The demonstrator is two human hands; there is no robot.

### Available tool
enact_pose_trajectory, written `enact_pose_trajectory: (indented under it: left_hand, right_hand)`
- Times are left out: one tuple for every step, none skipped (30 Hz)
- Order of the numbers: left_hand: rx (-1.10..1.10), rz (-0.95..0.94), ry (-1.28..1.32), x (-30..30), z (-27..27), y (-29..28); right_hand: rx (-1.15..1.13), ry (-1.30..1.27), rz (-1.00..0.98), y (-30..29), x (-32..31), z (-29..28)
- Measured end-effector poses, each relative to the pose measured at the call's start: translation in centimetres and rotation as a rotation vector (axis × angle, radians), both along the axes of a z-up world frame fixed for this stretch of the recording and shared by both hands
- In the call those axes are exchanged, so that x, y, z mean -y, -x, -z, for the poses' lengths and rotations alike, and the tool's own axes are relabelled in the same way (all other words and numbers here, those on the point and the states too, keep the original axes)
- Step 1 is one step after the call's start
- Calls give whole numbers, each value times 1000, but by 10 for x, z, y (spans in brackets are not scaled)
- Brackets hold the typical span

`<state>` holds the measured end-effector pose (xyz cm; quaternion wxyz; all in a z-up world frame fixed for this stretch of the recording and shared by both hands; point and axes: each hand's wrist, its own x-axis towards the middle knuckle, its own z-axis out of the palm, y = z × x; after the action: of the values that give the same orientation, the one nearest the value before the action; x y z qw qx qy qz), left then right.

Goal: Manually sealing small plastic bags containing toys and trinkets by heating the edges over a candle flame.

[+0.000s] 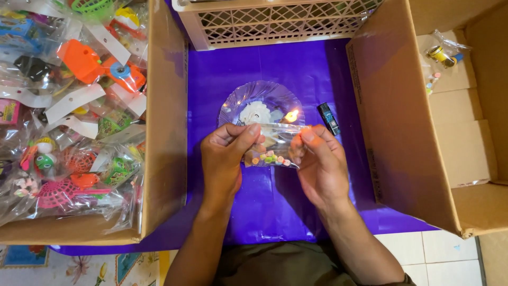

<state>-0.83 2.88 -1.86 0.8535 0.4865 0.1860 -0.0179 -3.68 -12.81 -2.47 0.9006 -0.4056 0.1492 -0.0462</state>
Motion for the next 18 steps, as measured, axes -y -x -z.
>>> enact_pose_trajectory:
  left_hand:
    - [-1, 2, -1, 1, 3, -2]
    - [-3, -9, 13, 2, 5, -5]
    - [-6, -20, 27, 3, 8, -7]
    - [-6, -19, 26, 3, 9, -8]
    - [-17, -20, 43, 3, 10, -9]
    - [-28, -22, 59, 3, 11, -10]
    - [-29, -23, 57, 4, 9, -12]
    - [-47, -23, 40, 4, 8, -12]
    - [-64, -23, 23, 4, 7, -13]
    - [-66, -21, 24, 5, 7, -14]
    - [-71, -15, 14, 5, 7, -15]
    - [-73, -10, 3, 4, 7, -17]
    - [-72, -10, 3, 5, 7, -17]
    - [-80, -8, 7, 5, 7, -17]
    - [-88, -6, 10, 6, 7, -18]
    - [-87, -5, 11, 7, 7, -18]
    - [-91, -4, 18, 7, 7, -18]
    - [-96, -4, 24, 8, 7, -18]
  right_hand:
    - [-1, -1, 2, -1, 0, 0]
    - [-20, -34, -1, -2, -1, -1]
    - [-38, -66, -3, -4, -1, -1]
    - [-39, -67, -2, -5, -2, -2]
    - [-35, -87, 0, -6, -3, -3]
    - [-31, -107, 0, -7, -4, -4]
    - [-32, -109, 0, -8, -4, -7]
    - [-41, -131, -9, -8, -5, -10]
    - [-49, -152, -18, -8, -5, -14]
    - [-51, -151, -16, -9, -4, -11]
    - [-54, -160, -22, -9, -3, -10]
    - [-54, -169, -30, -11, -3, -8]
    - [-53, -169, -29, -11, -3, -9]
    - [-60, -179, -23, -11, -4, -10]
    - [-67, -190, -17, -11, -4, -11]
    - [-66, -189, -16, -11, -3, -12]
    - [-80, -190, -10, -11, -3, -12]
    - [-94, -191, -4, -10, -2, -12]
